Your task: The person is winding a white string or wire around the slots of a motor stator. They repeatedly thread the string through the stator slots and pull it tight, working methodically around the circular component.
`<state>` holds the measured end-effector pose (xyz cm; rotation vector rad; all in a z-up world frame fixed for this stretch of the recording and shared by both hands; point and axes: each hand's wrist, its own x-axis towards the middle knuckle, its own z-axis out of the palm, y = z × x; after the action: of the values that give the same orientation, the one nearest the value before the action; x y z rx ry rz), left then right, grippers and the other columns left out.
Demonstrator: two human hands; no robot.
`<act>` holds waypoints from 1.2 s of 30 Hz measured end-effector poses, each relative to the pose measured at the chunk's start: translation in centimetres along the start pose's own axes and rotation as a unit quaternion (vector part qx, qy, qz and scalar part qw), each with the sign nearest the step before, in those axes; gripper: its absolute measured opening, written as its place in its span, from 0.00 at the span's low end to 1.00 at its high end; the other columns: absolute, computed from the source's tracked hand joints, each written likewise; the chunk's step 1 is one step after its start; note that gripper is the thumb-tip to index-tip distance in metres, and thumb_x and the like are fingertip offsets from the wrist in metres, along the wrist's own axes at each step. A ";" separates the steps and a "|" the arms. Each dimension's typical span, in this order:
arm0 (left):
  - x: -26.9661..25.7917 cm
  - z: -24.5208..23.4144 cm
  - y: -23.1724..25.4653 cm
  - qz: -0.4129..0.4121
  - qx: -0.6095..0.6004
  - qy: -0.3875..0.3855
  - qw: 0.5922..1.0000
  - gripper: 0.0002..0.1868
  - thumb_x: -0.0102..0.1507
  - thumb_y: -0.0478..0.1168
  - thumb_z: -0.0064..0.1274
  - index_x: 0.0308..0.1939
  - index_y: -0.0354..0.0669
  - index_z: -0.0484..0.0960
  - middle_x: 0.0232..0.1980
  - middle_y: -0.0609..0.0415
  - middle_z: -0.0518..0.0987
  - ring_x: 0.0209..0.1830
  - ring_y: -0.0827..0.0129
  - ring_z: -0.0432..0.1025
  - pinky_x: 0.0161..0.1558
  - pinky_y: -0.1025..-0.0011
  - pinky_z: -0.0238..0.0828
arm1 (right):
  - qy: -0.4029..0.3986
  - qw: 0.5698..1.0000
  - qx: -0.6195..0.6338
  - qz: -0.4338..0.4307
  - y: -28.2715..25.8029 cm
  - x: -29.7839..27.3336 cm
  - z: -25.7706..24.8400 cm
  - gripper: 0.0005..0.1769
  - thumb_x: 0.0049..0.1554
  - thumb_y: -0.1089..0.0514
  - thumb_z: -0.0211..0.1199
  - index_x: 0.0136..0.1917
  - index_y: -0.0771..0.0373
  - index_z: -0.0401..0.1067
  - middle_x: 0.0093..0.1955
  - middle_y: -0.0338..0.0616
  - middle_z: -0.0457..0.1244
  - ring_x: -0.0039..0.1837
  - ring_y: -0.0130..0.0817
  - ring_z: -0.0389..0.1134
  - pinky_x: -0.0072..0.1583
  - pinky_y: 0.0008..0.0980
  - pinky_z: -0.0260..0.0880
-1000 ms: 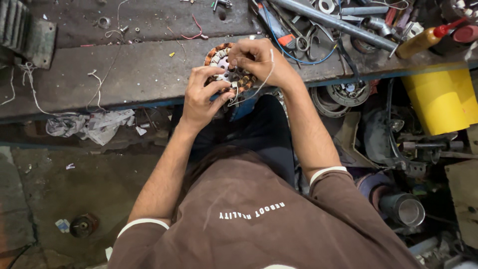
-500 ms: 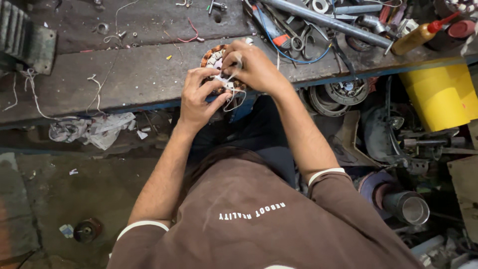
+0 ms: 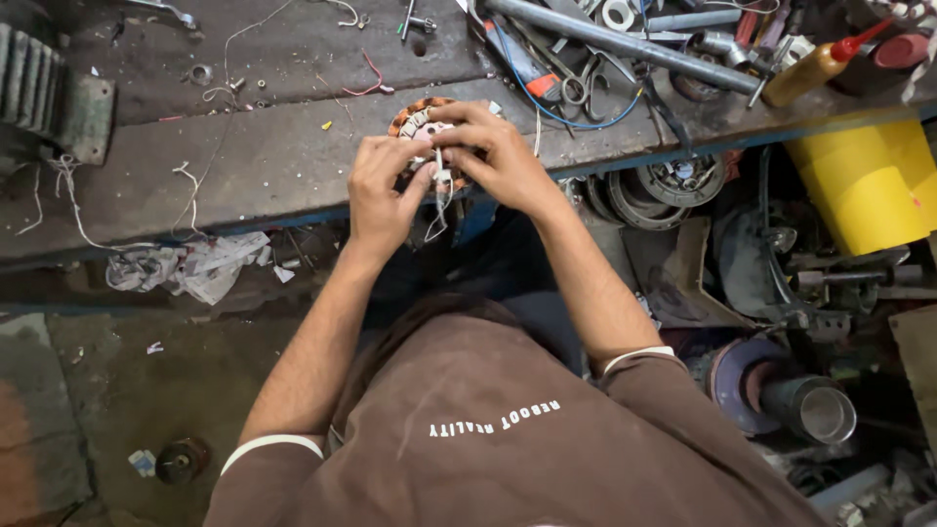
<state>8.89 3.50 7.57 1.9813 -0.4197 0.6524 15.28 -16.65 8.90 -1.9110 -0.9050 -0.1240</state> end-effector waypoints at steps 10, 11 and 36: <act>3.3 -0.4 -2.1 0.056 0.050 -0.094 0.993 0.08 0.61 0.33 0.63 0.45 0.41 0.87 0.42 0.53 0.82 0.46 0.55 0.71 0.50 0.60 0.68 | 0.302 0.939 0.111 0.119 1.8 -7.6 1.3 0.06 0.63 0.71 0.60 0.54 0.69 0.75 0.60 0.45 0.64 0.53 0.27 0.68 0.54 0.26 0.70; 3.7 -0.4 -2.3 0.072 0.063 -0.101 0.990 0.08 0.60 0.33 0.63 0.44 0.43 0.87 0.41 0.54 0.82 0.45 0.55 0.71 0.50 0.59 0.68 | 0.288 0.945 0.094 0.124 1.8 -8.2 1.3 0.06 0.62 0.71 0.61 0.53 0.69 0.75 0.59 0.44 0.65 0.53 0.27 0.67 0.54 0.26 0.69; 6.2 0.2 -1.1 0.063 0.137 -0.274 0.950 0.06 0.54 0.40 0.64 0.35 0.47 0.87 0.50 0.58 0.78 0.58 0.56 0.66 0.55 0.55 0.59 | 0.181 0.971 -0.130 0.081 -2.7 -6.7 1.8 0.17 0.56 0.61 0.70 0.60 0.62 0.76 0.56 0.47 0.66 0.58 0.43 0.69 0.59 0.36 0.69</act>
<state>14.45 3.74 10.43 2.4122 -0.8333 0.2283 8.28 -18.15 7.00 -2.1027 -0.5026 -0.4974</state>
